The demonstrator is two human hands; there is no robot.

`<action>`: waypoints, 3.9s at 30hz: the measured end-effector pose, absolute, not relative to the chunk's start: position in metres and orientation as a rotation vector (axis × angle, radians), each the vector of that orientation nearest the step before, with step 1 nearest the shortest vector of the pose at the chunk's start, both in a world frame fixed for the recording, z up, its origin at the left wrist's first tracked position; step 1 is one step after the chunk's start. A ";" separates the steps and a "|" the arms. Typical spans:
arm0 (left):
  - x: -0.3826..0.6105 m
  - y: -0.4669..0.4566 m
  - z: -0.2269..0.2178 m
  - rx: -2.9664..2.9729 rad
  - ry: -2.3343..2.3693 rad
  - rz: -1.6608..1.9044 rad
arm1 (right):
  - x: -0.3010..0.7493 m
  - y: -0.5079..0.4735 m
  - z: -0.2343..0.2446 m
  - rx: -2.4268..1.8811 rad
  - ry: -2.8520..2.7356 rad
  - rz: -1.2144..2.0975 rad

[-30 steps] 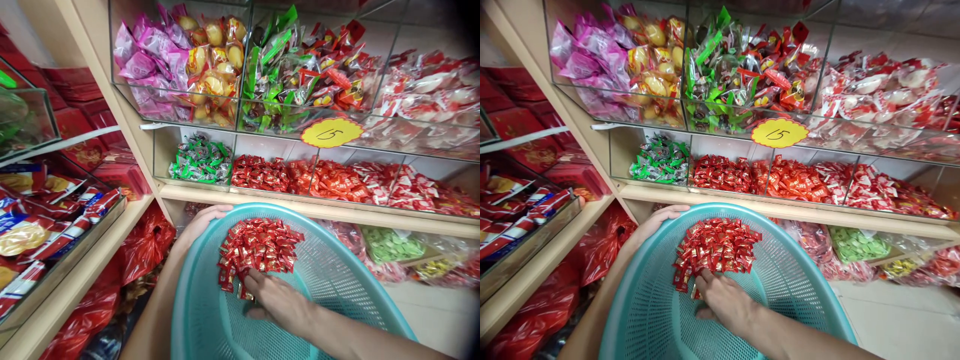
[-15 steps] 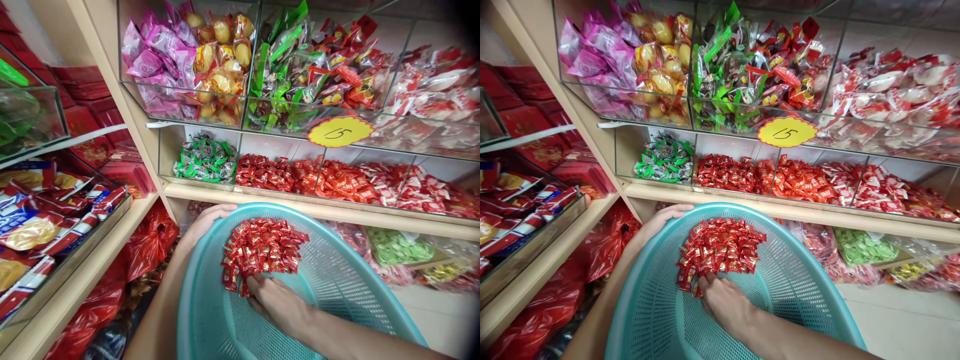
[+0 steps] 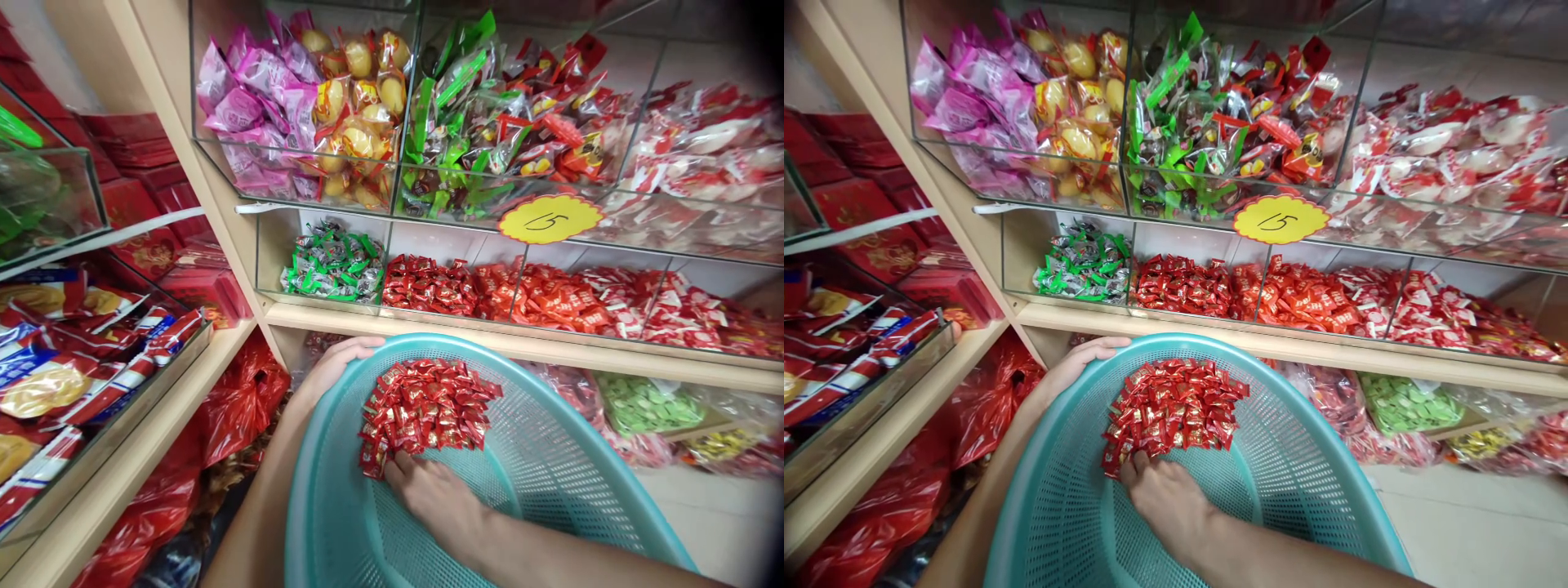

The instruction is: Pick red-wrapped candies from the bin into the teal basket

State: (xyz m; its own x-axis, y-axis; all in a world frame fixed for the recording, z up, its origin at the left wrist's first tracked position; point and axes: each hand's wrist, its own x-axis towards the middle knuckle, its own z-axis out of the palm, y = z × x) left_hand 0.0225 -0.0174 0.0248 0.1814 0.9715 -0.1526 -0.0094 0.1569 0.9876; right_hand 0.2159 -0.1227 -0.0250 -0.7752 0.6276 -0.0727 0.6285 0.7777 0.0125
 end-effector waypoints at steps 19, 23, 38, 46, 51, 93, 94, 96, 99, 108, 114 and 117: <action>0.022 -0.014 0.028 1.072 1.168 0.950 | 0.288 0.084 0.084 1.831 3.337 -0.105; 0.021 -0.014 0.027 1.078 1.143 0.954 | 0.296 0.110 0.064 1.874 3.355 -0.229; 0.022 -0.014 0.030 1.043 1.157 0.951 | 0.293 0.111 0.057 2.036 3.094 -0.295; 0.025 -0.017 0.030 1.011 1.172 0.959 | 0.293 0.111 0.055 1.989 3.145 -0.350; 0.024 -0.018 0.030 1.112 1.154 1.006 | 0.293 0.108 0.056 1.939 3.246 -0.530; 0.022 -0.014 0.021 1.036 1.085 0.973 | 0.224 -0.091 -0.012 1.136 3.060 -0.370; 0.022 -0.014 0.022 1.041 1.088 0.979 | 0.224 -0.091 -0.013 1.138 3.058 -0.360; 0.023 -0.015 0.023 1.063 1.091 0.997 | 0.225 -0.092 -0.016 1.134 3.056 -0.344; 0.023 -0.018 0.026 1.073 1.099 1.015 | 0.226 -0.093 -0.015 1.114 3.079 -0.323; 0.022 -0.018 0.027 1.147 1.097 1.027 | 0.252 -0.018 0.069 1.299 3.361 0.012; 0.025 -0.018 0.031 1.074 1.173 0.972 | 0.296 0.084 0.089 1.679 3.195 -0.113; 0.026 -0.019 0.032 1.073 1.168 0.979 | 0.300 0.104 0.083 1.669 3.027 -0.308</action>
